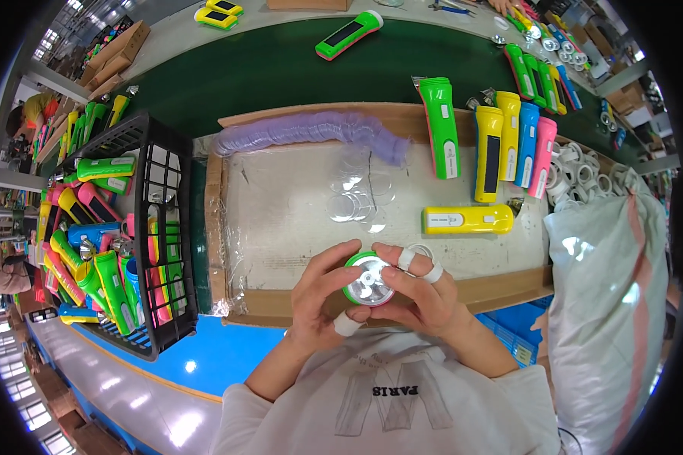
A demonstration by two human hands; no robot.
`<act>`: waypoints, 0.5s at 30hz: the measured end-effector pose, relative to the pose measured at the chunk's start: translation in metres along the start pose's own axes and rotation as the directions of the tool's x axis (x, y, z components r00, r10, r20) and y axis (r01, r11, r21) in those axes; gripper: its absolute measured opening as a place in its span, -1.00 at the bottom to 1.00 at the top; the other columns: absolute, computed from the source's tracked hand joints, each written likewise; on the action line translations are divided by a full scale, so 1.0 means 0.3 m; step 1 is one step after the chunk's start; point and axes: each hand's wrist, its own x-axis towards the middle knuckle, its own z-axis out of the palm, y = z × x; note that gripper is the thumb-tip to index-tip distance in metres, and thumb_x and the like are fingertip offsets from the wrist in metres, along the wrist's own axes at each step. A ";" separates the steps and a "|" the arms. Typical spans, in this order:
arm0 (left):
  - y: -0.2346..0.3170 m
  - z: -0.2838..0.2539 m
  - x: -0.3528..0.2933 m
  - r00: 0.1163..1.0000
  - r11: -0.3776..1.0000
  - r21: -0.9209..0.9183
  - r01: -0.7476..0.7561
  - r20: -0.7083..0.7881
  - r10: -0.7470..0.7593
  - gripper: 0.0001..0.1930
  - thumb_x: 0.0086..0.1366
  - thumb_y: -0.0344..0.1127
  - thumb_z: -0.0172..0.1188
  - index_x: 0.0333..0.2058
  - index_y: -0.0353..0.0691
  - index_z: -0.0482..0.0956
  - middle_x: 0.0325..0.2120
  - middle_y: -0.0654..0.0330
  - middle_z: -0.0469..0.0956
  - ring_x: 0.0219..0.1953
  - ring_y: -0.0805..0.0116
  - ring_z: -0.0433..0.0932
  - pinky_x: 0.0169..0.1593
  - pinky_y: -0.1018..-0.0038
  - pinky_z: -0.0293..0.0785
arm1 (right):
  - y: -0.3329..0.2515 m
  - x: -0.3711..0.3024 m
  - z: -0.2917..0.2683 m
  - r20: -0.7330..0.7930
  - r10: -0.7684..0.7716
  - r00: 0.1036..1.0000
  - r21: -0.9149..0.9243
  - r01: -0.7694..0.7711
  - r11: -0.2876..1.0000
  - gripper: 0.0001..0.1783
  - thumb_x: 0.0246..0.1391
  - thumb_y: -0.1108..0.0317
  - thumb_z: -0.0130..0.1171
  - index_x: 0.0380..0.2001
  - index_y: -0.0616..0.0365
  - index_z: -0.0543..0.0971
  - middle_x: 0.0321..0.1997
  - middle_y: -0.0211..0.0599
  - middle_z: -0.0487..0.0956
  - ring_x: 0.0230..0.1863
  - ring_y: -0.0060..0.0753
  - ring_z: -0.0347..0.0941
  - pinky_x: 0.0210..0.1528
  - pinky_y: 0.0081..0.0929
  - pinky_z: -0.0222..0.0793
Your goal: Assembling plastic rings and lens components onto various colored handheld flashlights on a production line.
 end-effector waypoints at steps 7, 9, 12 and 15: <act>-0.010 -0.014 0.025 0.983 0.979 0.115 -0.169 0.091 0.159 -0.62 0.07 -0.28 0.44 -0.13 -0.16 0.56 0.03 -0.22 0.44 -0.05 -0.05 0.57 -0.11 0.29 0.59 | -0.028 0.006 -0.027 0.065 0.037 0.997 -0.027 -0.035 0.999 -0.43 -0.15 0.32 0.49 -0.08 0.34 0.50 0.10 0.12 0.48 -0.12 0.00 0.59 -0.22 -0.34 0.59; -0.019 -0.027 0.033 0.959 0.945 0.208 -0.251 0.182 0.215 -0.65 0.05 -0.25 0.45 -0.19 -0.14 0.58 0.02 -0.22 0.45 -0.08 -0.07 0.58 -0.14 0.29 0.61 | -0.027 0.002 -0.031 0.068 0.044 0.997 -0.026 -0.042 0.999 -0.43 -0.16 0.33 0.49 -0.08 0.34 0.50 0.09 0.11 0.49 -0.12 -0.01 0.59 -0.23 -0.35 0.59; -0.027 -0.032 0.038 0.957 0.950 0.192 -0.246 0.201 0.207 -0.65 -0.03 -0.20 0.50 -0.27 -0.10 0.59 0.00 -0.18 0.46 -0.10 -0.05 0.59 -0.16 0.28 0.62 | -0.018 -0.016 -0.048 0.126 0.039 0.991 0.023 -0.042 0.999 -0.35 -0.17 0.34 0.49 0.01 0.32 0.45 0.13 0.10 0.46 -0.01 0.05 0.54 -0.13 -0.29 0.56; -0.029 -0.039 0.045 0.959 0.954 0.197 -0.227 0.213 0.185 -0.61 -0.10 -0.19 0.54 -0.28 -0.05 0.59 -0.02 -0.14 0.48 -0.13 -0.02 0.60 -0.20 0.28 0.64 | -0.006 -0.062 -0.104 0.254 0.491 0.834 -0.039 -0.498 0.866 -0.17 -0.15 0.27 0.47 0.19 0.16 0.31 0.21 0.15 0.34 0.14 0.19 0.36 0.07 -0.13 0.41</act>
